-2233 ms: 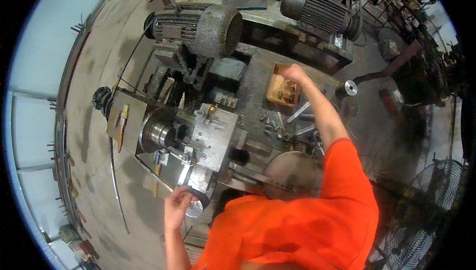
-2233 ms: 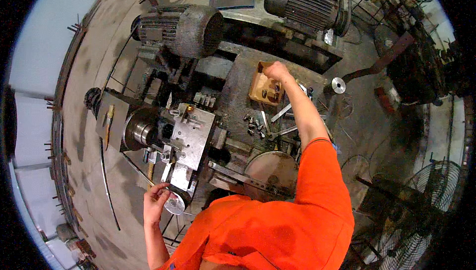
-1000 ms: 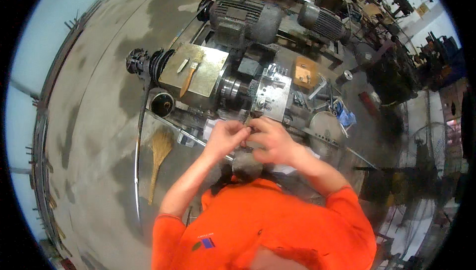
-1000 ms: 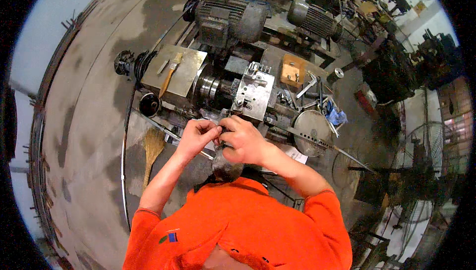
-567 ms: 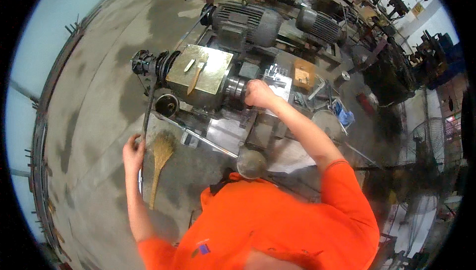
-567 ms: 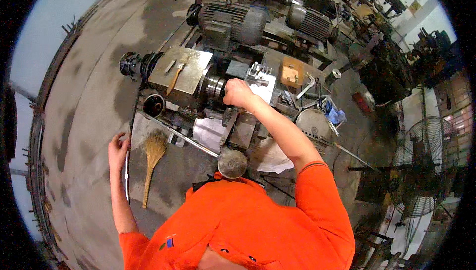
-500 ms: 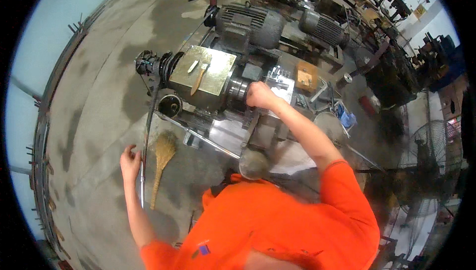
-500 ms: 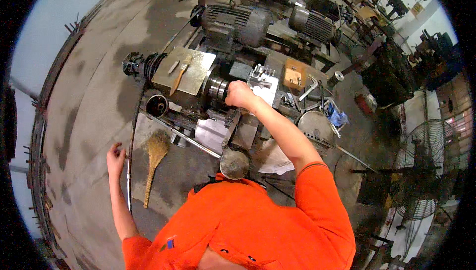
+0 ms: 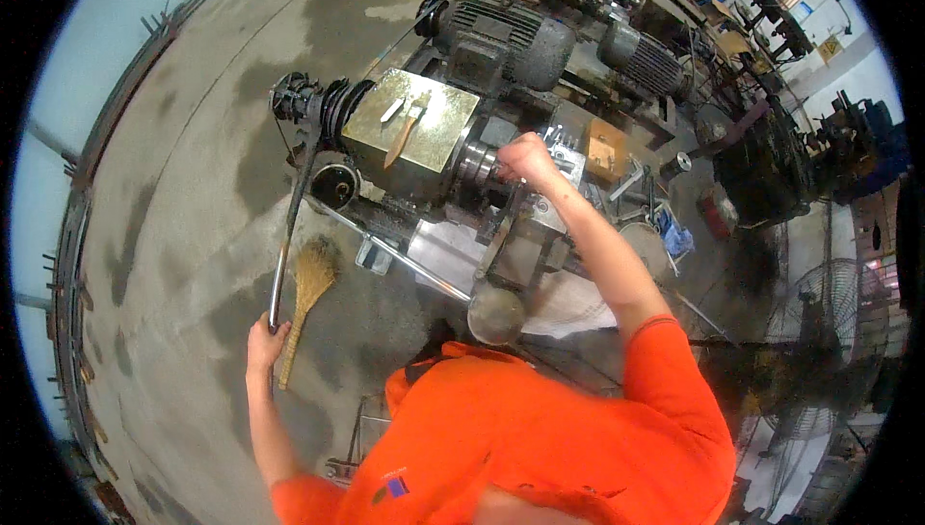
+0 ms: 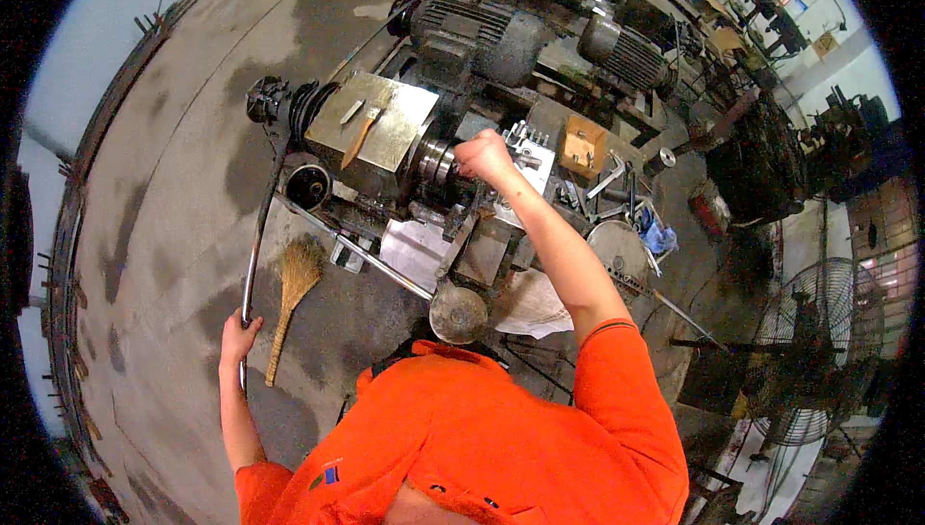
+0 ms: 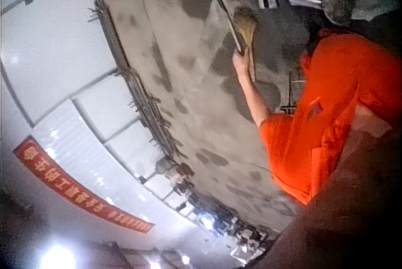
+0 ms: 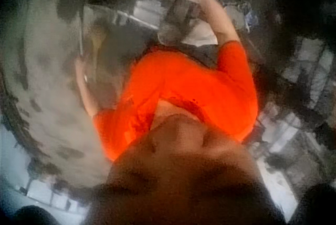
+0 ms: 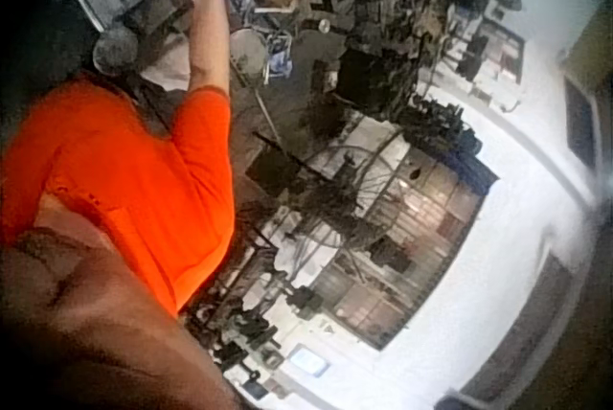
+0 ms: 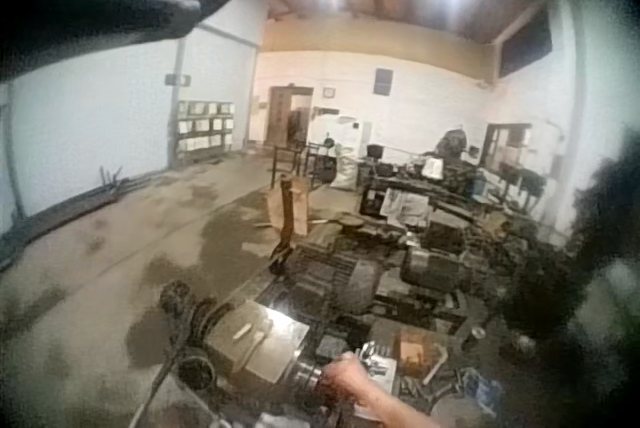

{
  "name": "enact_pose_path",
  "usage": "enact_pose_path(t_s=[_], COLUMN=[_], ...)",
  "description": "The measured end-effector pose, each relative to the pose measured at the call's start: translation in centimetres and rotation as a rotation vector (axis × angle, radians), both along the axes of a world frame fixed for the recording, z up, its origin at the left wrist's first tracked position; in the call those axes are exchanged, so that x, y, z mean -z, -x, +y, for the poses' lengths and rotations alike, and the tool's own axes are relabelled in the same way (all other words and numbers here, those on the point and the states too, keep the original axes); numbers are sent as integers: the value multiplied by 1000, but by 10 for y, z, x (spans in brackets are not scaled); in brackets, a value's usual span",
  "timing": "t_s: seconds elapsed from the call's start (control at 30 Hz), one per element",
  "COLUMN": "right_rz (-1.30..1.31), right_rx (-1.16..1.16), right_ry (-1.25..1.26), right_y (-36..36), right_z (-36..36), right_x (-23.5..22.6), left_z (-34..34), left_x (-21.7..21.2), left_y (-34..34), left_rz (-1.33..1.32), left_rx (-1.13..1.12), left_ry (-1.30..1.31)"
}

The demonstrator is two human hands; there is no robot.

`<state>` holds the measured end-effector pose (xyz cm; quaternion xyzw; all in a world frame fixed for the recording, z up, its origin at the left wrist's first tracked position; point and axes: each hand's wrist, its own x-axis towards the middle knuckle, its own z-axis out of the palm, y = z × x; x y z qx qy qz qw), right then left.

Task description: The person uses a long metal bar to rotate a large cylindrical component on a machine. They repeatedly pick up small metal parts from a wooden block, insert them into the machine, and rotate the component to secure them. The person briefly walks away to retrieve a long metal rod before returning to continue the assembly.

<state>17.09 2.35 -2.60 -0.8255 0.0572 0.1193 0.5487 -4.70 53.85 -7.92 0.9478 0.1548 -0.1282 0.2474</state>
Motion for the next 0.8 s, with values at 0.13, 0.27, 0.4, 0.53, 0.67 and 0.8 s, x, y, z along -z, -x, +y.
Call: enact_pose_path(t_s=[0.13, 0.27, 0.4, 0.53, 0.67, 0.8], right_rz=[77, 26, -16, -9, -60, 35], right_rx=[116, 160, 152, 237, 229, 187], right_ry=[-149, -259, -252, -272, -220, -204], right_y=[-4, -1, -1, 0, -5, -3], right_z=[6, 6, 21, 22, 5, 19], right_x=[-10, -7, -15, -18, 14, -10], left_z=[-6, -7, 56, 52, 64, 158], left_x=[13, 8, 19, 24, 21, 24], left_y=[-2, -5, -24, -29, -33, -78], left_rz=[-117, -202, -262, -379, -338, -339], left_rx=[-33, 3, 127, 120, 220, 278], left_ry=[-196, -464, -655, -577, -605, -786])
